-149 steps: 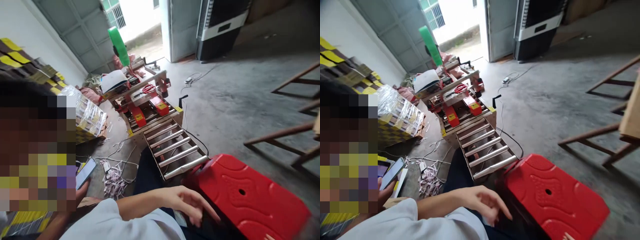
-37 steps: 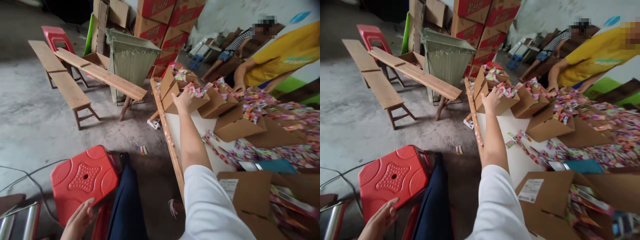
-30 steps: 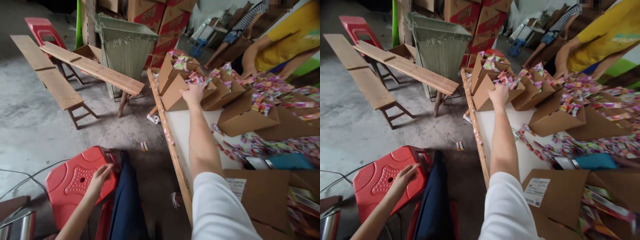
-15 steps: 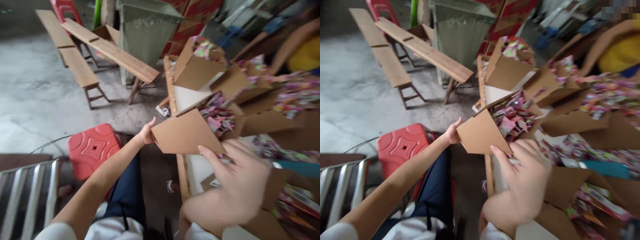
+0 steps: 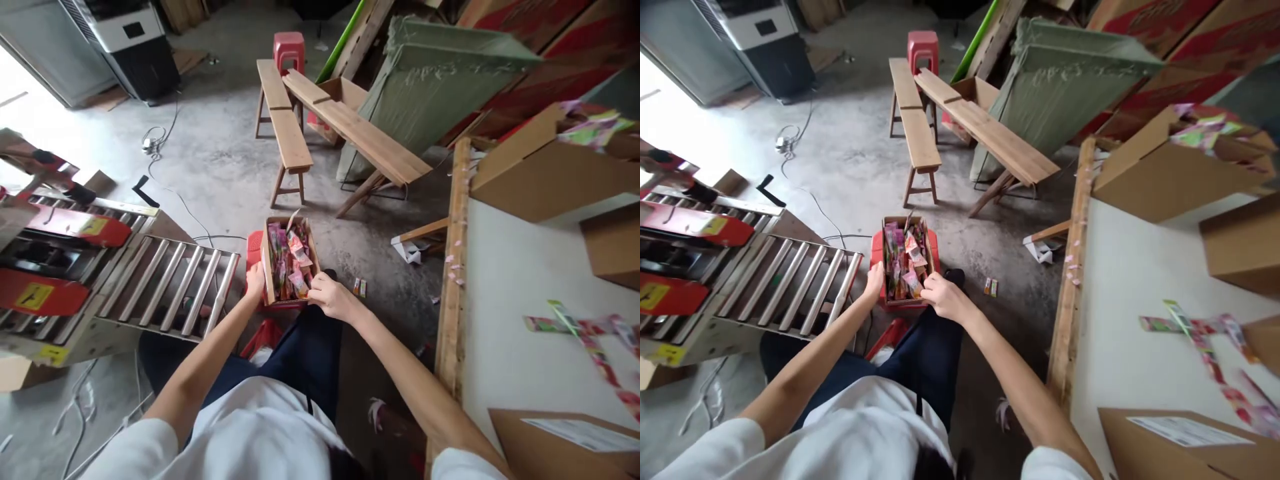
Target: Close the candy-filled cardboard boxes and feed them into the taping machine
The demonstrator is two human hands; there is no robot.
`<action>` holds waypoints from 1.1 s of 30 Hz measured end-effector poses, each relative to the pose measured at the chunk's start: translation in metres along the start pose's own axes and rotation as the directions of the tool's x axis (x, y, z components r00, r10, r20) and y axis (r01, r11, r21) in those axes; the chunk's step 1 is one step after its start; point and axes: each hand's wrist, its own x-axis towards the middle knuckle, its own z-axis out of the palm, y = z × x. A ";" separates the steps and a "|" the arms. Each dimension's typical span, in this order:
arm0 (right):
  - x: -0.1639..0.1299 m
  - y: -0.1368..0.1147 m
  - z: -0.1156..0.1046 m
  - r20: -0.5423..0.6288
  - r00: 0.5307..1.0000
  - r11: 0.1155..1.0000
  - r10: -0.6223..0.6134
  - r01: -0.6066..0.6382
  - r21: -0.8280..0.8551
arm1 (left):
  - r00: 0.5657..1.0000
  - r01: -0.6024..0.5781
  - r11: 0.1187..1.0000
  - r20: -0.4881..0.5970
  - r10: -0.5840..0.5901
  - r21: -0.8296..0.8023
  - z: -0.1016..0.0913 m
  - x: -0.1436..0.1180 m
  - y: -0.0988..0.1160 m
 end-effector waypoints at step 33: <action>0.127 -0.002 0.102 0.020 0.772 0.747 0.636 -0.621 0.238 | 0.688 -0.721 0.338 0.569 0.450 0.605 -0.013 0.072 0.097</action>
